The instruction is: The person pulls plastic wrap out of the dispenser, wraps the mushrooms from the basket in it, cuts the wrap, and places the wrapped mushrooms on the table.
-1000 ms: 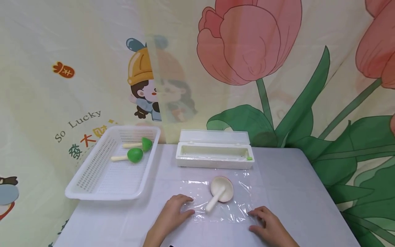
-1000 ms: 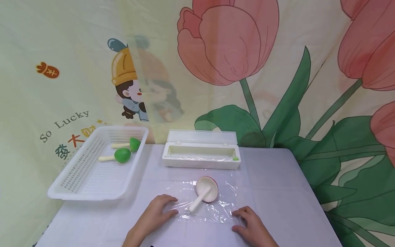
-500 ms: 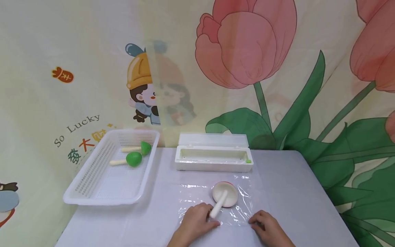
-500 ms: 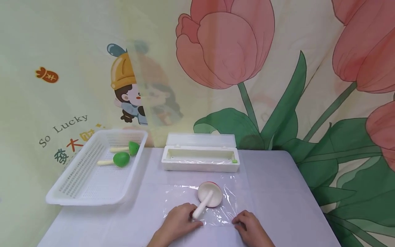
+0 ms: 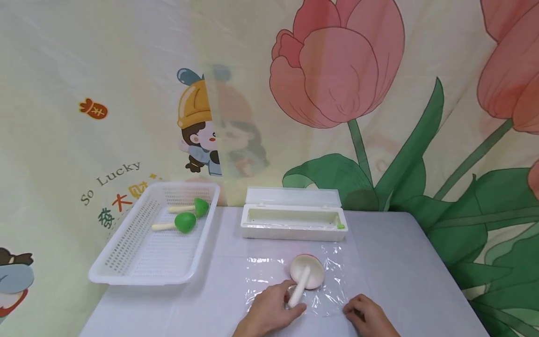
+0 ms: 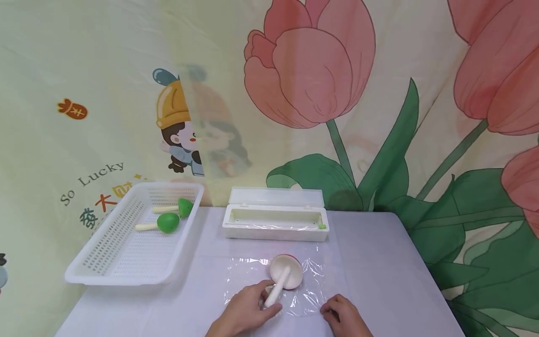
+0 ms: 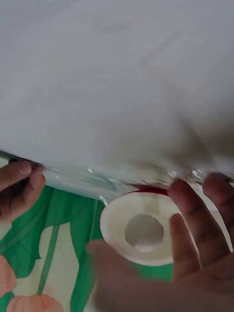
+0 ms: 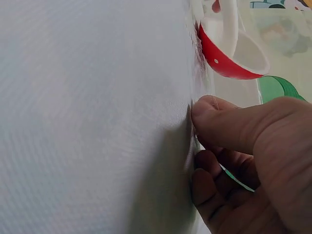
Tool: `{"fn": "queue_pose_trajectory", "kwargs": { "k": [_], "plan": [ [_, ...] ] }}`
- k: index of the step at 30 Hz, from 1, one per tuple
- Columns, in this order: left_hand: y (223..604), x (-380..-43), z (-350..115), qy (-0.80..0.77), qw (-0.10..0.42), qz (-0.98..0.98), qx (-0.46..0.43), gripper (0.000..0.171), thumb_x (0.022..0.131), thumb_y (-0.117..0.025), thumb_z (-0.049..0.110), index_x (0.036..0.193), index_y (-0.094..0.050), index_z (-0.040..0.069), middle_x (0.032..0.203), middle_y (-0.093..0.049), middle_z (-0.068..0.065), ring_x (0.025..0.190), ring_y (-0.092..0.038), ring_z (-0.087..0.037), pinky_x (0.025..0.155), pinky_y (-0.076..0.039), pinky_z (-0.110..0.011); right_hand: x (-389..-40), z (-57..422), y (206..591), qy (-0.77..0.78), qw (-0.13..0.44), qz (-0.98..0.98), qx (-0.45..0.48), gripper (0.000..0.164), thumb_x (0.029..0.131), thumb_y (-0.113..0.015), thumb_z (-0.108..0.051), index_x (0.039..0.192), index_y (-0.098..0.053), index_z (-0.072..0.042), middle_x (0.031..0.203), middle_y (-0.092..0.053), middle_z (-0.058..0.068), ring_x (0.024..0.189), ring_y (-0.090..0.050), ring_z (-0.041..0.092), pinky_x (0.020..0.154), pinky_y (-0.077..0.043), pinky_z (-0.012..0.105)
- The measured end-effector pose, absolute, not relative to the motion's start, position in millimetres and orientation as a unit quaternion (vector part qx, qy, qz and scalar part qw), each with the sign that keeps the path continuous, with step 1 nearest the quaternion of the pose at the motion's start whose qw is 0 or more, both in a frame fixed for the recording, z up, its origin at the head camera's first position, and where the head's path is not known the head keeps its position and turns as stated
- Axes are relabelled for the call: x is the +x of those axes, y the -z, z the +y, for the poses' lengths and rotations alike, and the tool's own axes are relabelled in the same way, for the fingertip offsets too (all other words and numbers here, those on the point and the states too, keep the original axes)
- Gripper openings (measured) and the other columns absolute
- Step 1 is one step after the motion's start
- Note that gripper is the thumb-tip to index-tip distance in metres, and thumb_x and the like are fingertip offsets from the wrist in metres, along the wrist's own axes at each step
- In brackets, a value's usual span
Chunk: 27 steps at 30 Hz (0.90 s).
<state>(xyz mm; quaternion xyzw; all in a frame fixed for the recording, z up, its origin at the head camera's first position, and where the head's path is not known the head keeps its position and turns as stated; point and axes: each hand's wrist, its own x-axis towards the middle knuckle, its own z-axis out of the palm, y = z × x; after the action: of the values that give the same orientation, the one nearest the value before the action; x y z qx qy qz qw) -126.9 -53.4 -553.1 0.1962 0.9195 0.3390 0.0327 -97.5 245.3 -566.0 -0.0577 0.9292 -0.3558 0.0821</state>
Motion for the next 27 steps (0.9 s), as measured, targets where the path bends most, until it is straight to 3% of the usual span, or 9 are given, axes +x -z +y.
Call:
{"fn": "queue_pose_trajectory", "kwargs": {
  "k": [2,4,9,13,20,23,27],
  "plan": [
    [555,-127,-50,-0.337,0.012,0.922,0.189,0.042,0.087,-0.077,0.043,0.122,-0.071,0.02,0.078,-0.064,0.017,0.065,-0.049,0.003,0.054,-0.04,-0.023,-96,246,567,0.36,0.08,0.927,-0.07,0.01,0.088,-0.076,-0.005,0.088,-0.073,-0.015,0.094,-0.06,-0.004,0.076,-0.051,-0.005,0.065,-0.051,0.021],
    [556,-127,-49,-0.334,-0.008,0.923,0.189,0.033,0.087,-0.08,0.034,0.115,-0.073,0.019,0.079,-0.066,0.013,0.065,-0.05,0.001,0.053,-0.041,-0.024,-95,247,568,0.363,0.073,0.925,-0.082,0.01,0.088,-0.077,-0.006,0.089,-0.074,-0.015,0.094,-0.06,-0.005,0.077,-0.051,-0.006,0.065,-0.051,0.021],
    [557,-133,-54,-0.325,-0.055,0.918,0.219,0.023,0.082,-0.084,0.017,0.104,-0.076,0.017,0.087,-0.072,0.008,0.074,-0.061,-0.003,0.065,-0.052,-0.026,-95,248,566,0.361,0.075,0.927,-0.063,0.013,0.089,-0.076,-0.005,0.086,-0.074,-0.018,0.092,-0.061,-0.006,0.076,-0.051,-0.005,0.066,-0.051,0.022],
    [554,-139,-57,-0.315,-0.088,0.914,0.24,0.025,0.079,-0.086,0.017,0.103,-0.078,0.018,0.091,-0.071,0.007,0.081,-0.065,-0.006,0.071,-0.054,-0.026,-96,246,562,0.355,0.088,0.93,-0.034,0.011,0.088,-0.077,-0.006,0.086,-0.074,-0.017,0.09,-0.063,-0.007,0.078,-0.053,-0.002,0.067,-0.052,0.022],
    [555,-140,-55,-0.285,-0.101,0.924,0.234,0.028,0.074,-0.087,0.018,0.1,-0.08,0.023,0.094,-0.068,0.009,0.079,-0.066,-0.008,0.066,-0.053,-0.026,-91,240,554,0.341,0.077,0.937,0.003,0.014,0.086,-0.079,-0.004,0.088,-0.075,-0.017,0.088,-0.065,-0.008,0.076,-0.054,0.002,0.066,-0.052,0.021],
    [556,-140,-55,-0.259,-0.114,0.929,0.238,0.03,0.073,-0.087,0.016,0.1,-0.08,0.024,0.094,-0.069,0.008,0.081,-0.066,-0.011,0.067,-0.053,-0.027,-87,235,549,0.34,0.043,0.939,0.028,0.021,0.086,-0.078,0.0,0.089,-0.073,-0.02,0.089,-0.064,-0.01,0.076,-0.054,0.002,0.067,-0.054,0.02],
    [558,-139,-55,-0.222,-0.127,0.932,0.255,0.034,0.074,-0.085,0.012,0.105,-0.08,0.025,0.094,-0.072,0.007,0.083,-0.064,-0.013,0.07,-0.051,-0.027,-84,228,543,0.331,-0.052,0.942,0.012,0.027,0.084,-0.078,0.004,0.087,-0.073,-0.023,0.091,-0.058,-0.01,0.08,-0.053,0.0,0.071,-0.056,0.018]
  ]
}}
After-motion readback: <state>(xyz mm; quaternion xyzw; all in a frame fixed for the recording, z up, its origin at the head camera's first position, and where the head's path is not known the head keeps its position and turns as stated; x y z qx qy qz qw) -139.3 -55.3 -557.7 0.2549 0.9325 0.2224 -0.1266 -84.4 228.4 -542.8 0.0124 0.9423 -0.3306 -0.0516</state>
